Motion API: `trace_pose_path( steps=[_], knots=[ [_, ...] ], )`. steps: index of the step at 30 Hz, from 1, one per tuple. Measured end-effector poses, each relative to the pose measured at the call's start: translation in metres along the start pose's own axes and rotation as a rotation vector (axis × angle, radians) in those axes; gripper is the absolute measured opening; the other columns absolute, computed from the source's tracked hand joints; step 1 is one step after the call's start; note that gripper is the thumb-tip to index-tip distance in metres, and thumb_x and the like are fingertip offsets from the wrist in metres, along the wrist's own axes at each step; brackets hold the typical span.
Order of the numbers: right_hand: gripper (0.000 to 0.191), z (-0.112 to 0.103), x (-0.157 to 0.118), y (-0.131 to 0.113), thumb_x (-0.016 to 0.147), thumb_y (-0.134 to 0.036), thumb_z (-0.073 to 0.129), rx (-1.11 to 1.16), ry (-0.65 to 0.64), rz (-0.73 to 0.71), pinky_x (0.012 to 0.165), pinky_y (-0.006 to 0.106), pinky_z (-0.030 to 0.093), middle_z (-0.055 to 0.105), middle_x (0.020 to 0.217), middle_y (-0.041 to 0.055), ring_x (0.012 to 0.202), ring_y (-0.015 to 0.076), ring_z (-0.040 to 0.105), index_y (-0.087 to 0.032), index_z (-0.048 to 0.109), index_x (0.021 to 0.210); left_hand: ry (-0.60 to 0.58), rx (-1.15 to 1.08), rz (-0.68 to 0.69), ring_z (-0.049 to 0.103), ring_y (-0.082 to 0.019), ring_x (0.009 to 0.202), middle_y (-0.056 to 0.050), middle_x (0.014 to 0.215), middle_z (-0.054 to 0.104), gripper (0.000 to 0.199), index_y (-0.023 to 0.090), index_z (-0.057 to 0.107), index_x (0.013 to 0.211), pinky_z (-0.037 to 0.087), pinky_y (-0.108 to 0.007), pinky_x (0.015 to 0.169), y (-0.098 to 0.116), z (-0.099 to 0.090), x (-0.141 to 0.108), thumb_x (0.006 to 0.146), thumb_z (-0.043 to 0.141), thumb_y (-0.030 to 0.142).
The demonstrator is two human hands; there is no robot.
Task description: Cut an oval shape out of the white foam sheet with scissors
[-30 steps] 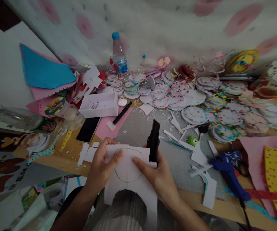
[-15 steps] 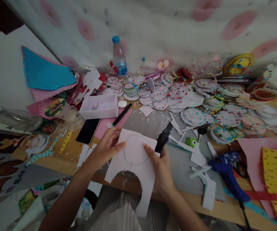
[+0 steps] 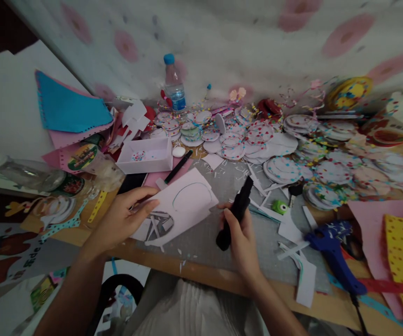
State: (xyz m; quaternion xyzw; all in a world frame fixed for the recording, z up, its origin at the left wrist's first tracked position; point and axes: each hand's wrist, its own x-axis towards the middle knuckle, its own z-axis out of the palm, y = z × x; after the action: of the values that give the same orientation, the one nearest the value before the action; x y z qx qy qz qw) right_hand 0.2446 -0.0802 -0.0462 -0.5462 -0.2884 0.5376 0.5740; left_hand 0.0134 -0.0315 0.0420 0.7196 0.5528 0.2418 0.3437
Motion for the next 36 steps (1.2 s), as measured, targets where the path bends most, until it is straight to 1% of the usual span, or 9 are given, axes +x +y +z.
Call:
trace_pose_path(
  steps=[3,7,13,22,26,29,31,34,36],
  knots=[
    [0.023,-0.008,-0.006,-0.004,0.085,-0.034,0.062,-0.148,-0.016,-0.048,0.061,0.025,0.041,0.061,0.109,0.0011,0.066,0.0107,0.049,-0.026,0.057,0.105,-0.094,0.212,0.079,0.061,-0.019,0.091,-0.004,0.099,0.067,0.018,0.021,0.061,0.100,0.043,-0.029,0.077,0.005,-0.006,0.001,0.090,0.046,0.024],
    [0.031,-0.013,-0.008,-0.009,0.083,-0.035,0.063,-0.372,-0.079,-0.083,0.068,0.028,0.042,0.061,0.102,0.0037,0.078,0.0157,0.052,-0.022,0.057,0.111,-0.144,0.374,0.069,0.062,-0.019,0.085,-0.003,0.092,0.067,0.014,0.022,0.059,0.094,0.041,-0.028,0.071,0.012,-0.001,0.004,0.090,0.046,0.025],
    [0.028,-0.009,-0.008,-0.008,0.086,-0.040,0.057,-0.448,-0.152,-0.121,0.069,0.030,0.045,0.064,0.103,0.0062,0.077,0.0174,0.054,-0.021,0.057,0.107,-0.300,0.518,0.113,0.058,-0.018,0.065,0.000,0.070,0.061,0.013,0.022,0.057,0.077,0.029,-0.026,0.055,0.030,0.006,0.016,0.087,0.053,0.029],
    [0.035,-0.023,-0.032,-0.044,0.093,-0.045,0.046,-0.545,-0.335,-0.021,0.042,0.023,0.039,0.056,0.059,-0.0040,0.045,0.0133,0.048,-0.022,0.044,0.119,-0.281,0.584,0.083,0.052,-0.017,0.052,0.000,0.058,0.054,0.021,0.022,0.053,0.068,0.024,-0.027,0.052,0.036,0.011,0.010,0.089,0.049,0.026],
    [0.034,-0.023,-0.043,-0.068,0.093,-0.038,0.047,-0.702,-0.446,-0.135,0.045,0.024,0.040,0.052,0.063,-0.0040,0.050,0.0139,0.050,-0.025,0.037,0.123,-0.219,0.521,0.078,0.049,-0.015,0.051,0.001,0.054,0.050,0.024,0.021,0.053,0.061,0.028,-0.027,0.052,0.041,0.014,0.000,0.085,0.052,0.024],
    [0.032,-0.021,-0.047,-0.076,0.094,-0.032,0.045,-0.767,-0.539,-0.184,0.050,0.024,0.044,0.053,0.069,-0.0027,0.056,0.0142,0.053,-0.027,0.037,0.125,-0.191,0.475,0.161,0.053,-0.019,0.063,-0.002,0.058,0.054,0.024,0.021,0.054,0.058,0.036,-0.029,0.059,0.041,0.017,0.000,0.082,0.055,0.021],
    [0.032,-0.020,-0.045,-0.074,0.093,-0.031,0.047,-0.774,-0.520,-0.200,0.049,0.024,0.043,0.055,0.071,-0.0019,0.057,0.0142,0.053,-0.028,0.040,0.124,-0.196,0.467,0.241,0.055,-0.023,0.077,-0.004,0.065,0.059,0.021,0.021,0.058,0.061,0.040,-0.033,0.068,0.040,0.017,0.001,0.082,0.056,0.020],
    [0.039,-0.014,-0.034,-0.063,0.086,-0.033,0.057,-0.736,-0.317,-0.297,0.049,0.025,0.043,0.056,0.074,-0.0012,0.058,0.0148,0.052,-0.026,0.044,0.122,-0.179,0.383,0.299,0.055,-0.027,0.092,-0.007,0.082,0.066,0.010,0.020,0.066,0.082,0.042,-0.040,0.080,0.039,0.016,-0.001,0.084,0.058,0.023],
    [0.045,-0.007,-0.022,-0.056,0.082,-0.035,0.064,-0.649,-0.222,-0.325,0.049,0.026,0.043,0.058,0.078,-0.0005,0.057,0.0144,0.051,-0.025,0.044,0.121,-0.143,0.205,0.287,0.057,-0.026,0.099,-0.008,0.098,0.068,0.018,0.021,0.066,0.101,0.042,-0.041,0.088,0.040,0.014,-0.005,0.087,0.057,0.027]
  ],
)
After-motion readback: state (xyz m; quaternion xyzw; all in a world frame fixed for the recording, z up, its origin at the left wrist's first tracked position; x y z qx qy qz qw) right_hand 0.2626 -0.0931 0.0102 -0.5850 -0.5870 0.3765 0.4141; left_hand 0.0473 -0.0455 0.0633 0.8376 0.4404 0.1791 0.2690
